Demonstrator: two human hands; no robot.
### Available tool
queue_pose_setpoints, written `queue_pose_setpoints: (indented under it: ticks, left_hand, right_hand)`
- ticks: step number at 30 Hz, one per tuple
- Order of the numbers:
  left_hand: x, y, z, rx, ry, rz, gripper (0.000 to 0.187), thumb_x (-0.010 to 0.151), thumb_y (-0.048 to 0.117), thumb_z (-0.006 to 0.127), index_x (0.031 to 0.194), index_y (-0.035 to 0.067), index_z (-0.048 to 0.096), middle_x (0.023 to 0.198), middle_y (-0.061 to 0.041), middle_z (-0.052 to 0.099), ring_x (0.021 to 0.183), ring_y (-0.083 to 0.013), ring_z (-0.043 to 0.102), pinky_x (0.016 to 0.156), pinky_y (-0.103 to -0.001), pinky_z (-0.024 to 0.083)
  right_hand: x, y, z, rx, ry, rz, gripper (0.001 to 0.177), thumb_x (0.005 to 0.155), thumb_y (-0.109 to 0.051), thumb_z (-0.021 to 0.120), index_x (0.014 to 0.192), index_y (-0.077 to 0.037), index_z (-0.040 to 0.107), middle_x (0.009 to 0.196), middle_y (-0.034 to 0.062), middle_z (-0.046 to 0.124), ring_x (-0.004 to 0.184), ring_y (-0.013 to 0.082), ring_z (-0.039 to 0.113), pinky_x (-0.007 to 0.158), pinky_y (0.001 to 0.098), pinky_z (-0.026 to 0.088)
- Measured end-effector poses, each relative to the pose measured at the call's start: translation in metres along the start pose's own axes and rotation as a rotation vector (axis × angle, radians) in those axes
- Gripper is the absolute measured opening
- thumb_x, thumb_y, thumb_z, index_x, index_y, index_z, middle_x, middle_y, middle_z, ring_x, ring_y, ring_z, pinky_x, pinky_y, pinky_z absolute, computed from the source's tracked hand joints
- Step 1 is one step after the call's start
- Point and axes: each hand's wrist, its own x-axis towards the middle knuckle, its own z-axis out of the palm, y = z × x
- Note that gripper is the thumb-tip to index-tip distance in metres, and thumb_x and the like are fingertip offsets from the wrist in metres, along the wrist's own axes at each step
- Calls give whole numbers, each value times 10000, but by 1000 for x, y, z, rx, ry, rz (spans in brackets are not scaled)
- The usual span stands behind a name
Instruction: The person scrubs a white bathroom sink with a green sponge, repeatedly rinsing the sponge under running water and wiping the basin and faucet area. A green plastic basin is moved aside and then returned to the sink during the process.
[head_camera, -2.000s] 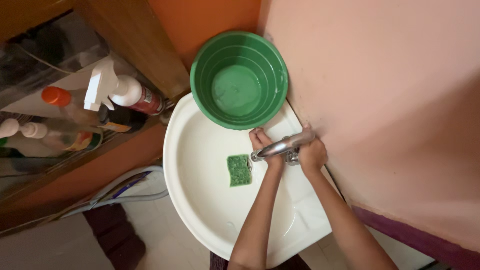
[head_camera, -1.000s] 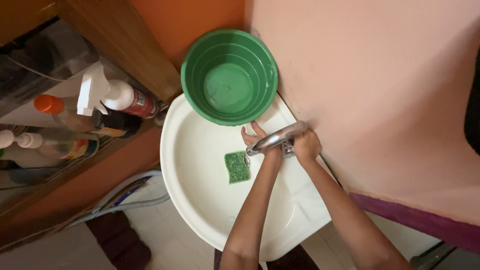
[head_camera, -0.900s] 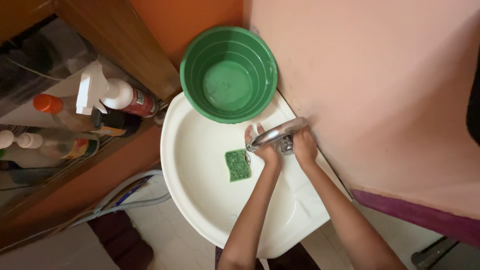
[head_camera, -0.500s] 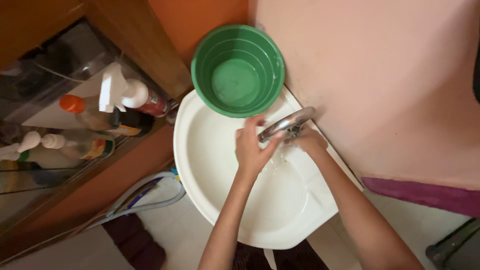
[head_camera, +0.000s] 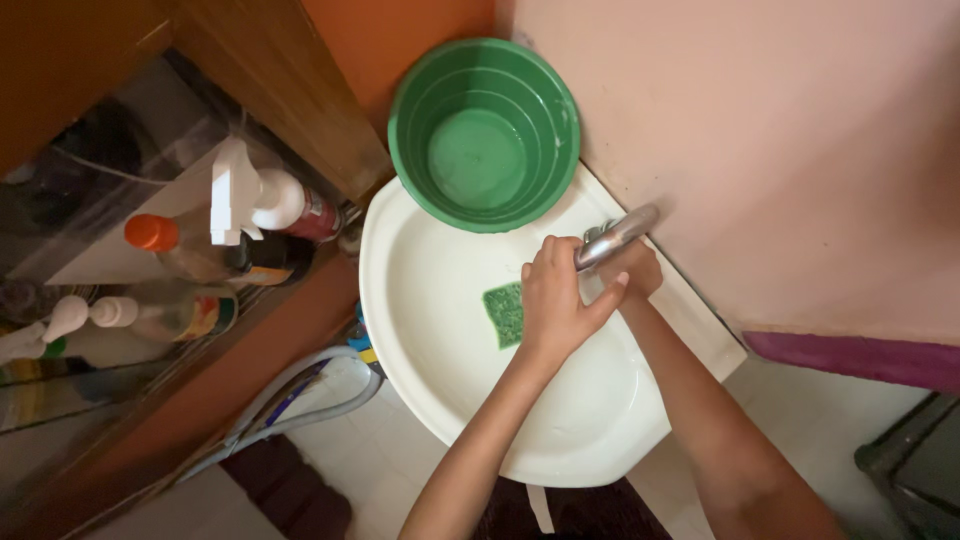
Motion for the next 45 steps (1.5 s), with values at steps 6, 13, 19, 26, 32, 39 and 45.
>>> queue_pose_setpoints:
  ticks: [6,13,19,26,32,39,45]
  left_hand:
    - [-1,-12,-1,-152,-11,93,537,868,315,765,1259,26,538,1154,-131,561,1081,-311,570,906,-435,395]
    - [-49,-78,-55,-72,-161,73,840,872,519,693,1482,12,414,1469,-215,485,1381,-400,454,1134,-547,329]
    - [-102,-174,-110,706,-274,-1,1010,801,701,593,1500,17,341,1592,-325,251,1472,-560,74,1108,-733,31]
    - [-113,-204,-101,686,-277,-12,851,896,658,542,1525,106,389,1617,-252,229,1506,-509,54,1160,-716,-9]
    - [-117,-202,-105,675,-168,26,845,909,627,542,1559,109,388,1645,-218,258,1542,-478,104,1194,-702,13]
    - [-117,-198,-109,615,-147,-17,873,868,611,577,1556,111,377,1635,-225,258,1531,-480,105,1177,-717,19]
    - [-120,-199,-111,575,-65,21,849,883,599,588,1560,117,412,1641,-214,289,1550,-470,132,1199,-710,45]
  right_hand:
    - [21,12,18,238,91,77,369,859,-483,687,1003,-148,744,985,104,755,929,306,724,785,435,547]
    - [-35,66,86,324,364,-392,970,812,-392,787,1512,78,307,1359,294,428,1211,405,483,1036,518,404]
    - [-60,62,228,-38,-32,-946,884,916,-571,618,1556,-25,346,1651,346,155,1538,477,79,1221,672,100]
    - [-146,92,250,-323,-758,-934,789,1042,-590,332,1602,-88,92,1699,218,-130,1544,391,-196,1177,658,-109]
    - [-37,101,210,-649,-371,-816,817,973,-617,415,1583,-113,209,1673,235,-64,1542,403,-96,1161,684,-48]
    - [-129,49,321,125,-484,-918,1060,919,-714,468,1641,-53,61,1689,189,3,1554,340,-69,1221,576,-18]
    - [-75,158,202,-672,-876,-1128,685,1028,-537,402,1602,-181,286,1748,150,-107,1608,339,-162,1258,616,-87]
